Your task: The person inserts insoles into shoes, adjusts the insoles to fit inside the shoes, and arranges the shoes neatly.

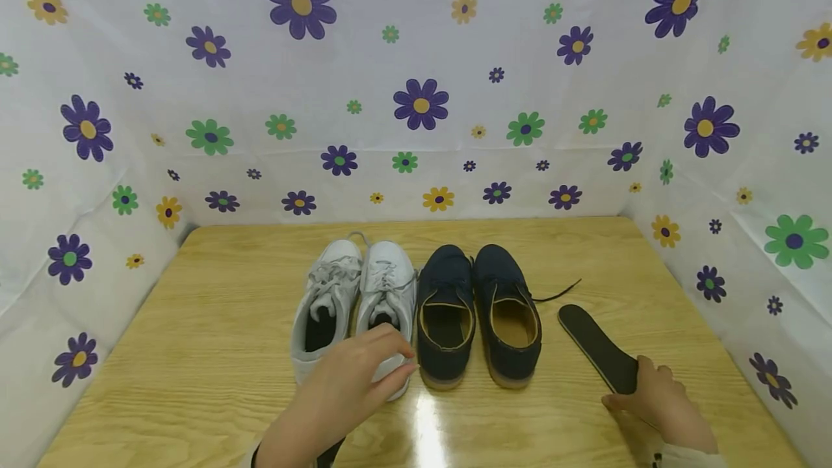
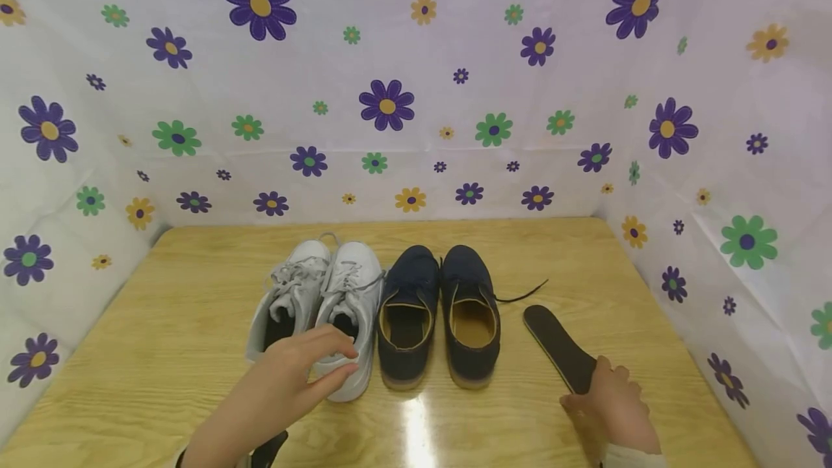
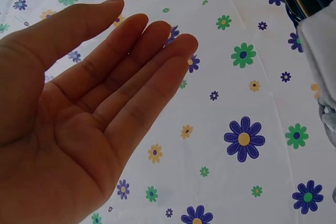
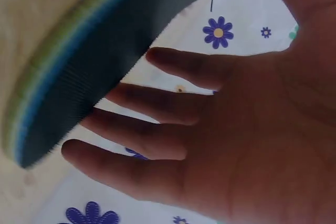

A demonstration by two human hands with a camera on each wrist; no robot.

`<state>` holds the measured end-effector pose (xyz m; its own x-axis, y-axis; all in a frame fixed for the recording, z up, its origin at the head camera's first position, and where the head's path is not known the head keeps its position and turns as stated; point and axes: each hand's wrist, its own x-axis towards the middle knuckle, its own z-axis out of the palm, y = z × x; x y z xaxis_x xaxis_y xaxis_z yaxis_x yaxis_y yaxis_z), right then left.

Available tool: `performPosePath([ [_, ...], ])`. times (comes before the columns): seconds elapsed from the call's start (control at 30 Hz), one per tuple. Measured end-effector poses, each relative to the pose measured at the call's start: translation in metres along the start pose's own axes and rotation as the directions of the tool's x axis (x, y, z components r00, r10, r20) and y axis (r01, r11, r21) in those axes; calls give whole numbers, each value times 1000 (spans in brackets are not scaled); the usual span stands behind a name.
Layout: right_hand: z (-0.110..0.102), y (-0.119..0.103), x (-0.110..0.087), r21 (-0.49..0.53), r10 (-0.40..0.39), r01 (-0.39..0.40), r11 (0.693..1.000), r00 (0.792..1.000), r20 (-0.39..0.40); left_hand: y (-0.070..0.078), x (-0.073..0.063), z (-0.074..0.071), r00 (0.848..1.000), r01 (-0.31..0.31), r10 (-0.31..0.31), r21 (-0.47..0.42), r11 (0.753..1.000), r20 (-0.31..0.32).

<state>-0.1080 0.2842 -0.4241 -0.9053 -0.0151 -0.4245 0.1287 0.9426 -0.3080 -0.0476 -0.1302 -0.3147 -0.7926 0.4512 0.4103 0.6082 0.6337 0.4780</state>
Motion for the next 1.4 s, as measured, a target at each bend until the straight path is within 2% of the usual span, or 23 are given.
performPosePath([
  [0.1,3,4,0,28,-35,36,999,999,-32,1,6,0,1000,-19,19,-21,1000,0],
  [0.23,5,8,-1,20,-44,45,999,997,-66,3,17,1,999,-49,49,-54,997,-4],
  [0.4,8,9,-2,11,0,0,1000,998,-58,6,25,5,998,-59,58,-66,996,-17],
  [0.6,6,5,-6,19,52,-51,999,996,-73,5,26,11,998,-58,55,-99,993,-33],
  [0.73,-1,-1,-16,33,53,-48,998,988,-146,5,25,13,998,-61,57,-119,991,-42],
  [0.8,-6,-6,-23,22,44,-41,999,975,-218,4,25,13,996,-79,73,-123,989,-53],
  [0.83,-8,-10,-27,12,35,-32,999,961,-273,4,25,13,995,-88,81,-124,988,-59],
  [0.87,-11,-14,-32,6,24,-24,1000,943,-333,4,26,13,994,-97,89,-122,988,-66],
  [0.9,-13,-19,-37,0,6,-7,1000,915,-404,3,26,13,993,-103,94,-122,987,-73],
  [0.97,-16,-30,-49,-16,-33,29,999,834,-551,3,27,13,992,-103,92,-123,987,-91],
  [1.03,-20,-44,-60,-58,-107,93,994,732,-673,3,27,13,988,-107,93,-118,987,-122],
  [1.07,-22,-51,-64,-89,-157,134,987,684,-713,3,28,14,985,-109,93,-110,988,-143],
  [1.13,-27,-66,-69,-172,-278,234,957,574,-770,3,28,14,976,-121,101,-93,988,-192],
  [1.2,-33,-82,-71,-263,-408,343,902,475,-780,2,30,15,963,-142,122,-69,987,-239],
  [1.3,-36,-106,-69,-395,-577,473,788,343,-741,2,31,15,955,-149,133,-42,988,-266],
  [1.33,-36,-113,-68,-433,-624,503,748,311,-717,2,32,16,956,-145,132,-34,989,-261],
  [1.4,-35,-125,-67,-498,-700,537,680,273,-660,1,32,17,965,-125,118,-12,992,-233],
])
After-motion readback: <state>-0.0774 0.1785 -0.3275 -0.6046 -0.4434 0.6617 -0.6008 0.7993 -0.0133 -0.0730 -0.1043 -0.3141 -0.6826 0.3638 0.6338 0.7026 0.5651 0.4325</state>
